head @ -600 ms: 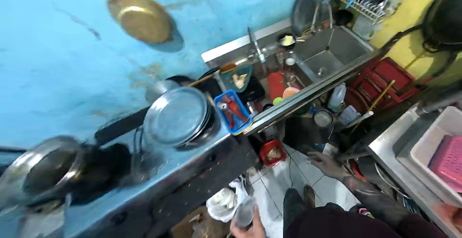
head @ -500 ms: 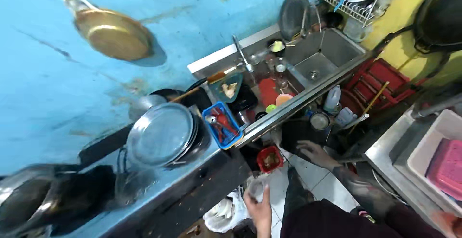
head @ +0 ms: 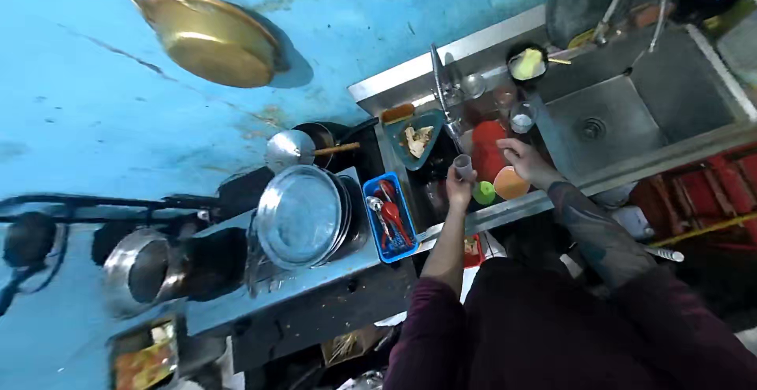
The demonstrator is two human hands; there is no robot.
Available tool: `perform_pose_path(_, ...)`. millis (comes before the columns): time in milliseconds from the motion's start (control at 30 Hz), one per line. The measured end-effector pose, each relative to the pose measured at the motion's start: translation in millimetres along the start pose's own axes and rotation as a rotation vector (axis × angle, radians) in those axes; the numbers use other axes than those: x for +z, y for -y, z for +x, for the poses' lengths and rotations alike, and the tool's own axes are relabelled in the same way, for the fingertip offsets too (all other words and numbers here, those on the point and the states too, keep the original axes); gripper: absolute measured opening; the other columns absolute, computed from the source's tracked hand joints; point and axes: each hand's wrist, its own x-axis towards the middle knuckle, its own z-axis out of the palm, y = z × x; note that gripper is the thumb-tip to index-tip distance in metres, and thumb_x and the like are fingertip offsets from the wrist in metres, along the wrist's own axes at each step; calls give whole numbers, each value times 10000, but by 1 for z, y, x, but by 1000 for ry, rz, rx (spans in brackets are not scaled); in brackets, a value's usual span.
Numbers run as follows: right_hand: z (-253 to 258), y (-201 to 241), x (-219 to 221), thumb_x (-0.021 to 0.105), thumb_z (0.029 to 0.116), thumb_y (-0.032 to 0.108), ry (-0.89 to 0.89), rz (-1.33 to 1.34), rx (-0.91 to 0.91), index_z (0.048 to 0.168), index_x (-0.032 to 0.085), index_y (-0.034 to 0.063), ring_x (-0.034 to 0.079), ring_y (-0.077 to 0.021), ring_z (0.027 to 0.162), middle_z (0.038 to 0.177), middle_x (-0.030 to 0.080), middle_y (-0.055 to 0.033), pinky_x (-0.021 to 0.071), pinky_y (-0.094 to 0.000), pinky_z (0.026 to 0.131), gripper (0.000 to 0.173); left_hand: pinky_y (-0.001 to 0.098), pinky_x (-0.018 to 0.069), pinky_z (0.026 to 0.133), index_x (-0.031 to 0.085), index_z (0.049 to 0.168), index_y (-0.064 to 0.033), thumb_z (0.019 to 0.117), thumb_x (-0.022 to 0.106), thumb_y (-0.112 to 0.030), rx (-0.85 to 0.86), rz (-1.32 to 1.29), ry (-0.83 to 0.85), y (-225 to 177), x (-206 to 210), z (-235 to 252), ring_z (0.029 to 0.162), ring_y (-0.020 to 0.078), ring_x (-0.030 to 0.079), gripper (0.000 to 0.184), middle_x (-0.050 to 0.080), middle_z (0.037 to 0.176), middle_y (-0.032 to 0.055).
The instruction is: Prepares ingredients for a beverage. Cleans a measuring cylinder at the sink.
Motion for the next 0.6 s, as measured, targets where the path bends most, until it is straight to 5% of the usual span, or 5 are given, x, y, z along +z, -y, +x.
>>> perform_pose_path(100, 51, -5, 7, 382, 1102, 184, 84, -14, 37, 1466, 533, 108, 514, -198, 1391, 1494, 556, -75, 417, -443, 1172, 402, 453, 613, 905, 507, 1433, -33, 887, 792, -116, -16, -44, -19, -2, 12, 31, 1067, 269, 696, 622, 652, 1267, 194)
perform_pose_path(233, 90, -12, 19, 381, 1098, 139, 195, -19, 54, 1457, 530, 107, 527, -207, 1375, 1496, 551, -72, 424, -437, 1164, 390, 429, 611, 919, 504, 1434, -26, 898, 781, -107, -26, -106, -34, -11, 17, 39, 1086, 244, 692, 609, 658, 1263, 179)
perform_pose_path(367, 111, -19, 21, 503, 944, -64, 354, 48, -9, 1498, 460, 87, 546, -254, 1343, 1500, 530, -114, 484, -441, 1092, 576, 408, 597, 968, 492, 1451, -31, 882, 797, -86, -50, -129, -102, -14, 21, 49, 1127, 232, 685, 648, 655, 1295, 167)
perform_pose_path(600, 130, -32, 33, 837, 856, 306, 470, 185, -5, 1511, 447, 82, 613, -214, 1256, 1401, 598, -143, 531, -414, 1061, 794, 404, 568, 1020, 534, 1405, 24, 844, 734, 75, 19, -147, -185, -5, 38, 58, 1167, 227, 667, 598, 661, 1295, 176)
